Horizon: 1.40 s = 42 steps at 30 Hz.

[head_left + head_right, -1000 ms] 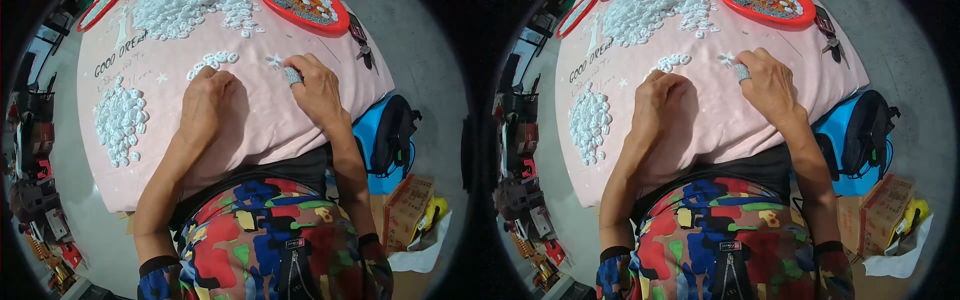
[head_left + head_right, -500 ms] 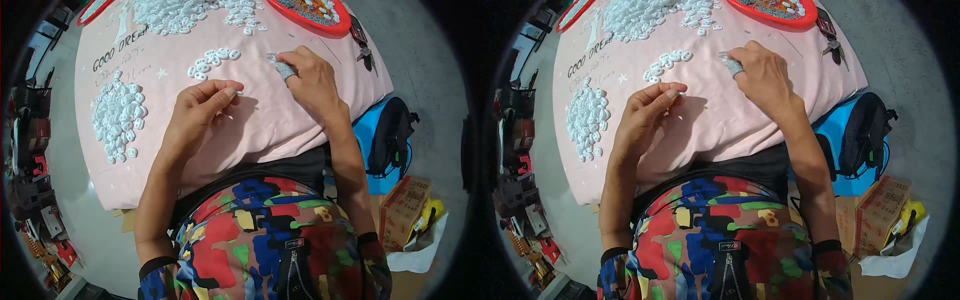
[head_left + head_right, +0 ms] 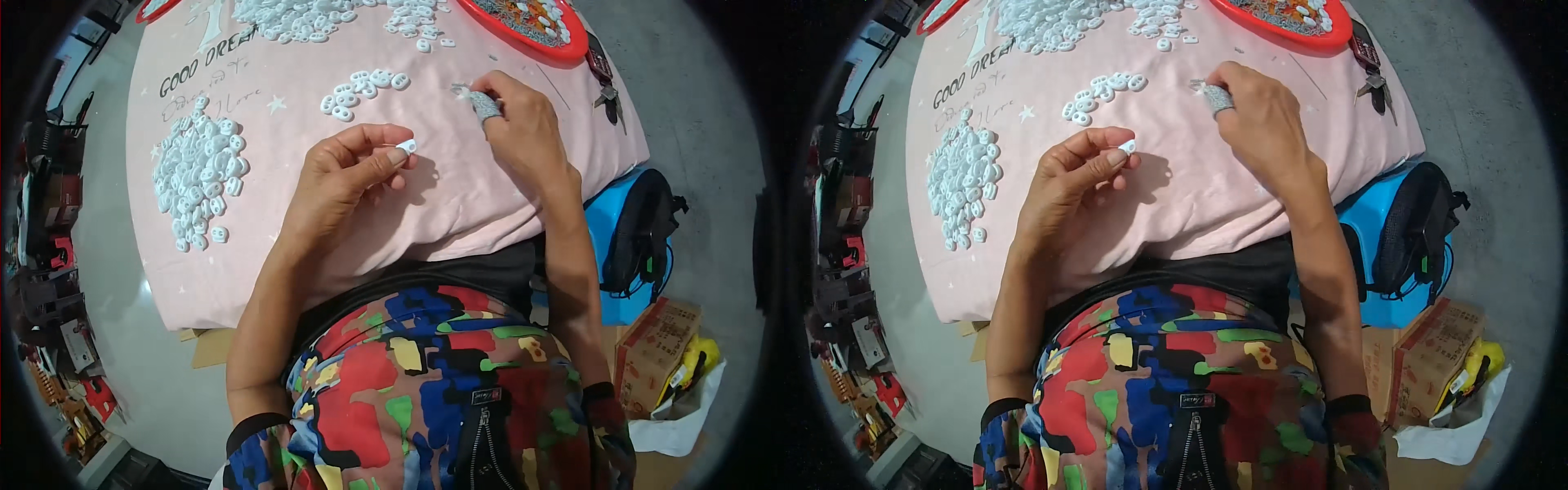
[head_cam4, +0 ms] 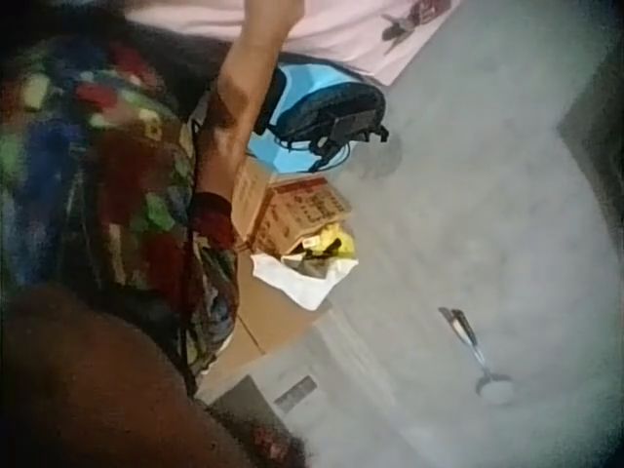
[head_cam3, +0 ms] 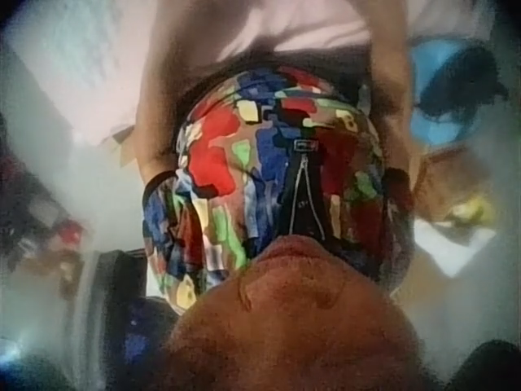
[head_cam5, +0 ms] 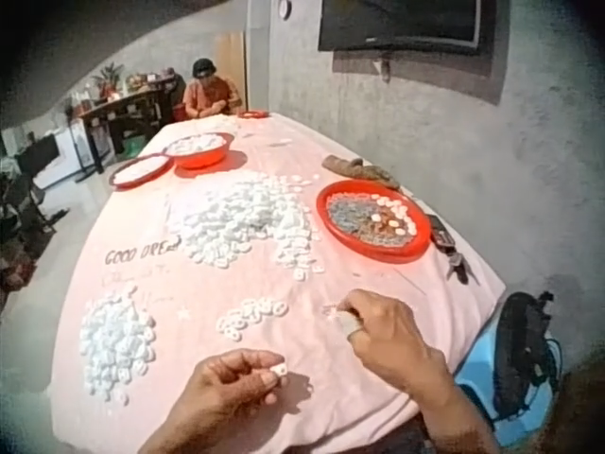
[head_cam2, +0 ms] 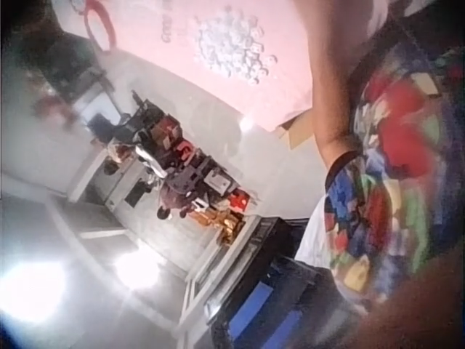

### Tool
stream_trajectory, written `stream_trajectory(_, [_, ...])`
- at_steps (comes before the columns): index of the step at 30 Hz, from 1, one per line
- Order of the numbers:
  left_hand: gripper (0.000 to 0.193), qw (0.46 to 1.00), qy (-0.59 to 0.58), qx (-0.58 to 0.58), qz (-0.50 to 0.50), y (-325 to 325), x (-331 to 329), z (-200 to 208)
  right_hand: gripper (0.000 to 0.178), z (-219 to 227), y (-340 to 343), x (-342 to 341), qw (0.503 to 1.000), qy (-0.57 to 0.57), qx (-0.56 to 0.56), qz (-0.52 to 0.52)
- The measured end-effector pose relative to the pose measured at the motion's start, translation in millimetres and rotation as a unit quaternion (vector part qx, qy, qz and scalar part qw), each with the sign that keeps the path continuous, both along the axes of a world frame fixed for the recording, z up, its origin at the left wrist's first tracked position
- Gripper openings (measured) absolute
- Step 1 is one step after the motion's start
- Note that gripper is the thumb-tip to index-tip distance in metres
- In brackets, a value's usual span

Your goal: The person assembles plastic cord locks by fitting springs and inner plugs into plastic stoppers by hand.

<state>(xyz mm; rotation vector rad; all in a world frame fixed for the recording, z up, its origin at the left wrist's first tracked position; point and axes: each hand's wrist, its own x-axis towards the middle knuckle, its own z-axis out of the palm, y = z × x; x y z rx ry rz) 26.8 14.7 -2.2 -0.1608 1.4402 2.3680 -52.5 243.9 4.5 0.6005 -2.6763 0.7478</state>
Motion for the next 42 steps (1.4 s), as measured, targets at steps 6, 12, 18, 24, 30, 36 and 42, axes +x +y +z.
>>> stream_trajectory(6, [0.016,0.999,0.023,-0.033,0.011,0.4,0.2,-1.5,0.017,-2.2,8.5,12.5,0.997,-0.046,-0.065,-0.021])
stream_trajectory(12, [0.018,1.000,0.015,0.001,0.021,-3.0,-1.1,-3.5,0.020,-2.7,7.8,12.5,0.998,-0.008,-0.053,0.017])
stream_trajectory(18, [0.019,0.999,0.007,0.008,0.042,-0.3,-1.4,-0.2,0.019,-0.9,3.3,6.1,0.997,0.010,0.080,-0.011])
stream_trajectory(24, [0.018,1.000,0.013,0.011,0.016,-4.4,-1.3,-1.6,0.017,4.0,2.4,11.4,1.000,0.018,0.019,0.004])
stream_trajectory(30, [0.020,1.000,0.017,-0.001,0.021,-0.5,-0.5,1.6,0.017,-4.6,-2.8,0.8,0.995,0.037,0.092,0.034])
stream_trajectory(36, [0.020,1.000,0.010,0.006,0.010,-1.9,-0.4,1.5,0.020,0.9,-9.4,6.7,0.997,0.037,0.067,0.028])
stream_trajectory(42, [0.015,1.000,0.012,-0.001,-0.016,-8.6,0.1,-0.6,0.019,15.4,-15.2,31.1,0.978,-0.168,-0.111,0.051])
